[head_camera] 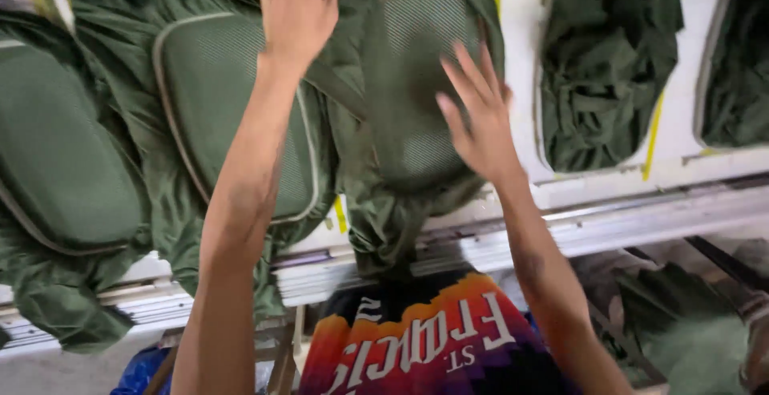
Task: Loading and smoothing green fabric pieces onto the frames of an industrial embroidery machine.
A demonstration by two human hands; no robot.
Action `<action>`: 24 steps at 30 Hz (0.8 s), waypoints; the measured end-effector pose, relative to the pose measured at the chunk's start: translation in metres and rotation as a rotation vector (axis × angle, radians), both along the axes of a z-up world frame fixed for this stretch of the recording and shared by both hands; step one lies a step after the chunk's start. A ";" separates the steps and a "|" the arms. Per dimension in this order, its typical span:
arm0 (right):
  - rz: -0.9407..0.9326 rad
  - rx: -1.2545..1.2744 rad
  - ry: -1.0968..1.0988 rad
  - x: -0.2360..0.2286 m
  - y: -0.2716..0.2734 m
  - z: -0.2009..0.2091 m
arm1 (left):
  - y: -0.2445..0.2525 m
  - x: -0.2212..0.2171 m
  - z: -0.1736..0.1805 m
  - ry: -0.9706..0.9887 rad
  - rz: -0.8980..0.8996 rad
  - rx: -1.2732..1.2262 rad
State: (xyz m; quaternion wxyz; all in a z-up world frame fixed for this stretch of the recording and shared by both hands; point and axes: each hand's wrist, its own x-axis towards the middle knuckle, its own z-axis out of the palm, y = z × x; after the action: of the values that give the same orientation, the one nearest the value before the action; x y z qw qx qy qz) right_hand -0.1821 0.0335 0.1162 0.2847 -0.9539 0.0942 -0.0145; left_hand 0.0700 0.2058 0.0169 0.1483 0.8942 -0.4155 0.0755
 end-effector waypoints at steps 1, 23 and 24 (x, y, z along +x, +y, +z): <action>-0.039 0.031 -0.014 -0.035 -0.005 -0.006 | -0.002 -0.029 0.042 0.062 0.062 -0.064; 0.726 -0.151 -0.663 -0.150 -0.092 -0.108 | 0.000 -0.422 0.001 -0.059 0.075 -0.236; 0.748 -0.144 -0.668 -0.151 -0.096 -0.102 | -0.002 -0.423 0.009 -0.064 0.098 -0.235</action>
State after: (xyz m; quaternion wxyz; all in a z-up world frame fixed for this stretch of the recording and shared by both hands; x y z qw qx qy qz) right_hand -0.3331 -0.0629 0.0143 0.2185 -0.8828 -0.3514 -0.2221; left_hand -0.3527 0.2042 0.0256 0.2348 0.8870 -0.3642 0.1595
